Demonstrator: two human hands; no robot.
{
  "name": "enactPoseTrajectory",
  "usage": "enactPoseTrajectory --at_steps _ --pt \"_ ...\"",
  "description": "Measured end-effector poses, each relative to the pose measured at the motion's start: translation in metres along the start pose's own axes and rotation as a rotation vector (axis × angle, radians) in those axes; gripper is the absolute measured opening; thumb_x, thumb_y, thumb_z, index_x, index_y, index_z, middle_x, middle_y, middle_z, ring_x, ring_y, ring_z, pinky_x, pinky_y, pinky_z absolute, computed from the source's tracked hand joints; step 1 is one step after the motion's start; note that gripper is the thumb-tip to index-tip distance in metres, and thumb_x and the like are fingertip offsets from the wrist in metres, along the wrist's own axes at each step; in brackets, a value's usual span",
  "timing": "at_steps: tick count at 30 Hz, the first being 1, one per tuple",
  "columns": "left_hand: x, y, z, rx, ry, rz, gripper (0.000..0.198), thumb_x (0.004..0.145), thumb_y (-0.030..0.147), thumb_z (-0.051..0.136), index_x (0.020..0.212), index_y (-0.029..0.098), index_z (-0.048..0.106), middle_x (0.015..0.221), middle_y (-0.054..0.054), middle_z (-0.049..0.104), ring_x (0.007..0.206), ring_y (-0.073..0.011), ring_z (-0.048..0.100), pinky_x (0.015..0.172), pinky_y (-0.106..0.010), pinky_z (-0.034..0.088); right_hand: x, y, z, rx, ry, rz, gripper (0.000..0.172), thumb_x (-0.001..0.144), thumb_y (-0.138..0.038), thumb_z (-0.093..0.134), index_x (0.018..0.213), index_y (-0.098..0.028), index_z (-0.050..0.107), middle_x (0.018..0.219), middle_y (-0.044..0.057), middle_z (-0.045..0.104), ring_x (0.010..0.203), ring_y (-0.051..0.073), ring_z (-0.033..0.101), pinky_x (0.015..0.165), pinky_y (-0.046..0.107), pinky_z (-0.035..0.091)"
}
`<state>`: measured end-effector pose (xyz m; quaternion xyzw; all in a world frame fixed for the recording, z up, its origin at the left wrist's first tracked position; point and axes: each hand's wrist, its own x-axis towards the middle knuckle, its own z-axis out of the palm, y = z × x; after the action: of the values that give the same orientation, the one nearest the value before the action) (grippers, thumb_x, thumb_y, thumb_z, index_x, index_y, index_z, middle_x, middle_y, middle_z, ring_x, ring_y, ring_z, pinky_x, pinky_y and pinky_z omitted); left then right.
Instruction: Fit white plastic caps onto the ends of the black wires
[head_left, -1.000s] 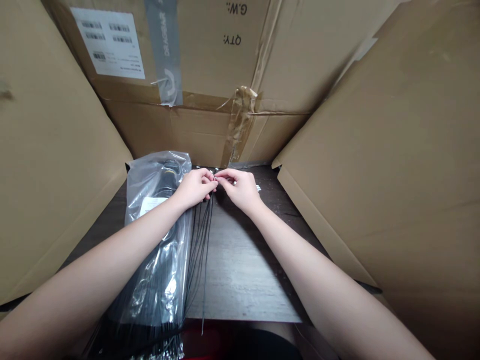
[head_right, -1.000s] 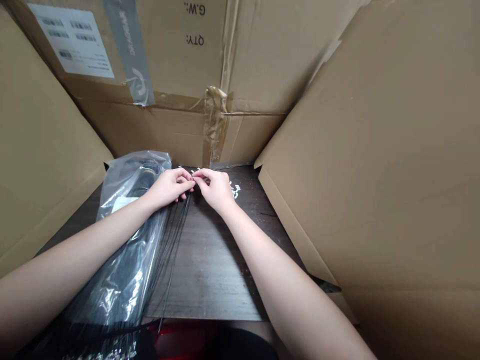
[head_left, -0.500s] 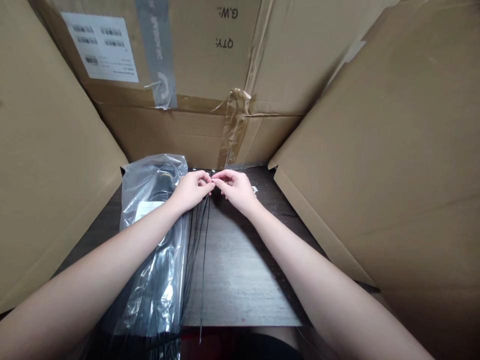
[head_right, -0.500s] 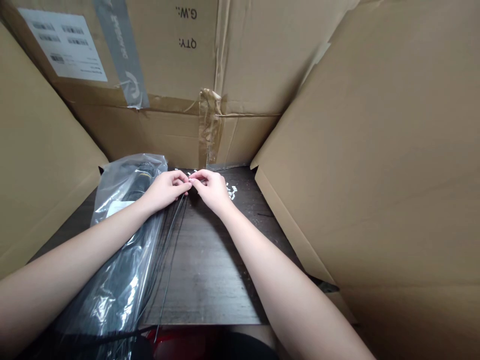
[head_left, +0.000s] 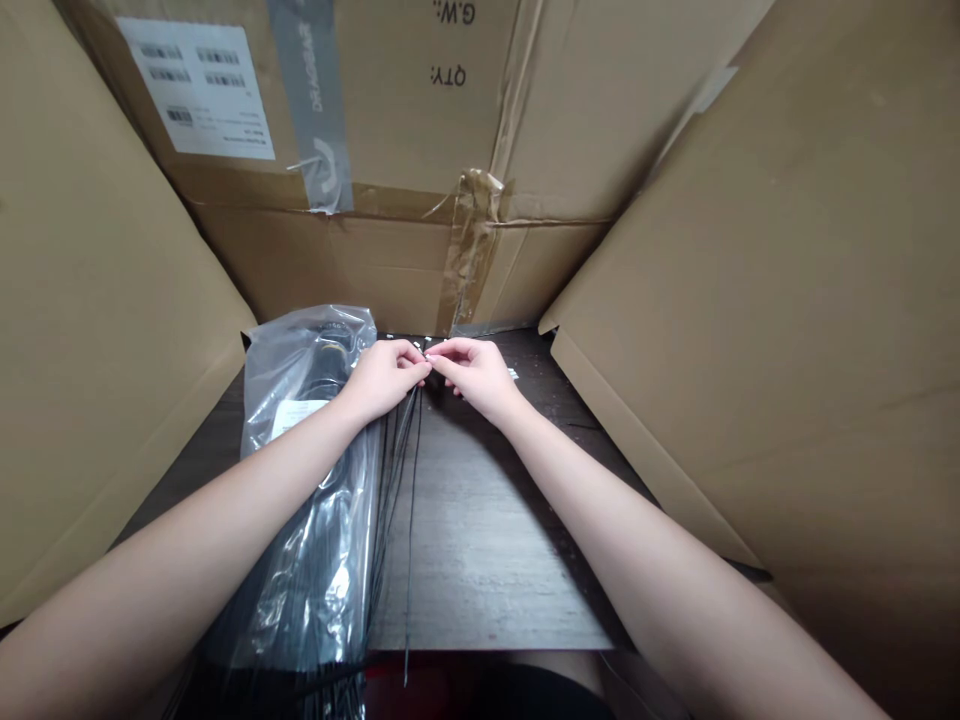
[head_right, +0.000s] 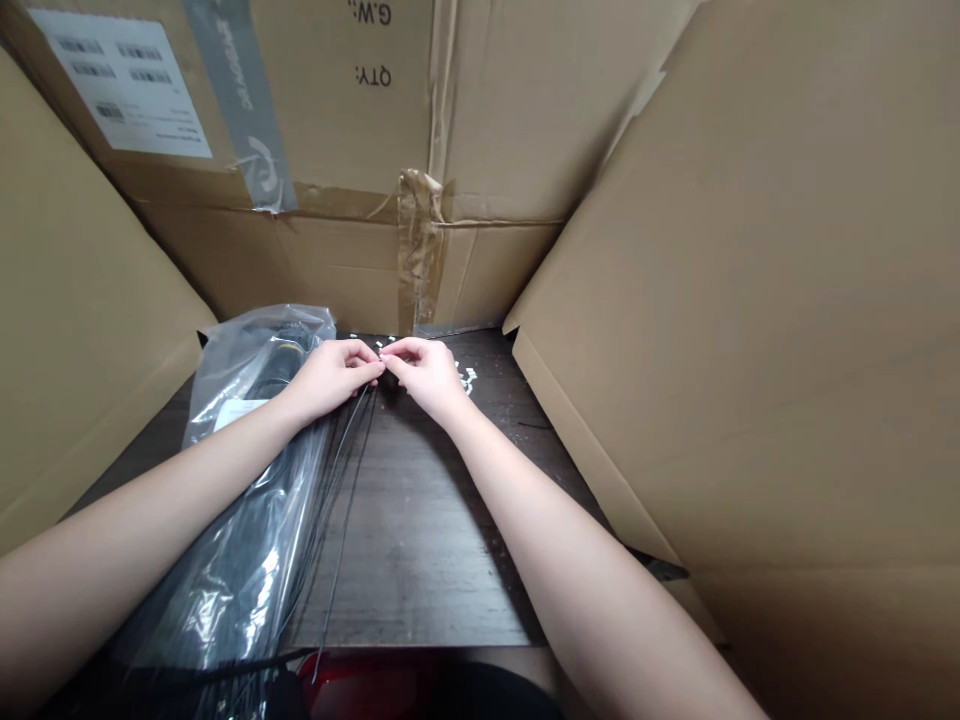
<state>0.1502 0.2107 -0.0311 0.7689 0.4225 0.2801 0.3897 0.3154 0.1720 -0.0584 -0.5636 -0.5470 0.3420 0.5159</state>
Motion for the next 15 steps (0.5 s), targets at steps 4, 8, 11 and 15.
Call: enactPoseTrajectory --at_steps 4,8,11,15 --pt "0.0008 -0.0011 0.0001 0.0 -0.006 0.002 0.016 0.082 0.031 0.067 0.078 0.016 0.069 0.069 -0.003 0.072 0.061 -0.0139 0.061 0.06 -0.023 0.044 0.0012 0.0021 -0.0001 0.016 0.006 0.006 0.028 0.072 -0.04 0.071 0.088 -0.017 0.077 0.075 0.004 0.072 0.054 0.012 0.057 0.043 0.022 0.042" --pt "-0.0002 0.001 0.0002 0.003 -0.005 -0.008 0.014 0.081 0.029 0.066 0.076 0.016 0.068 0.069 -0.003 0.072 0.061 -0.0138 0.061 0.059 -0.023 0.042 0.0013 0.0006 0.0002 0.027 0.002 0.028 0.027 0.071 -0.039 0.071 0.087 -0.017 0.077 0.075 0.005 0.072 0.054 0.011 0.056 0.042 0.021 0.04" --pt "-0.0004 0.0017 0.0002 0.006 0.006 -0.012 0.014 0.08 0.028 0.067 0.074 0.016 0.068 0.068 -0.004 0.071 0.062 -0.0142 0.061 0.059 -0.023 0.042 0.001 -0.0006 0.0003 0.027 -0.006 0.038 0.026 0.07 -0.036 0.071 0.086 -0.017 0.078 0.077 0.005 0.074 0.055 0.011 0.057 0.043 0.021 0.041" --pt "0.0009 -0.0006 0.0 -0.004 0.004 -0.007 0.017 0.08 0.032 0.067 0.075 0.016 0.069 0.068 -0.003 0.072 0.059 -0.0141 0.06 0.057 -0.023 0.041 0.001 -0.001 0.0 0.044 -0.005 0.038 0.026 0.069 -0.036 0.07 0.086 -0.017 0.077 0.078 0.005 0.073 0.053 0.011 0.055 0.042 0.021 0.041"
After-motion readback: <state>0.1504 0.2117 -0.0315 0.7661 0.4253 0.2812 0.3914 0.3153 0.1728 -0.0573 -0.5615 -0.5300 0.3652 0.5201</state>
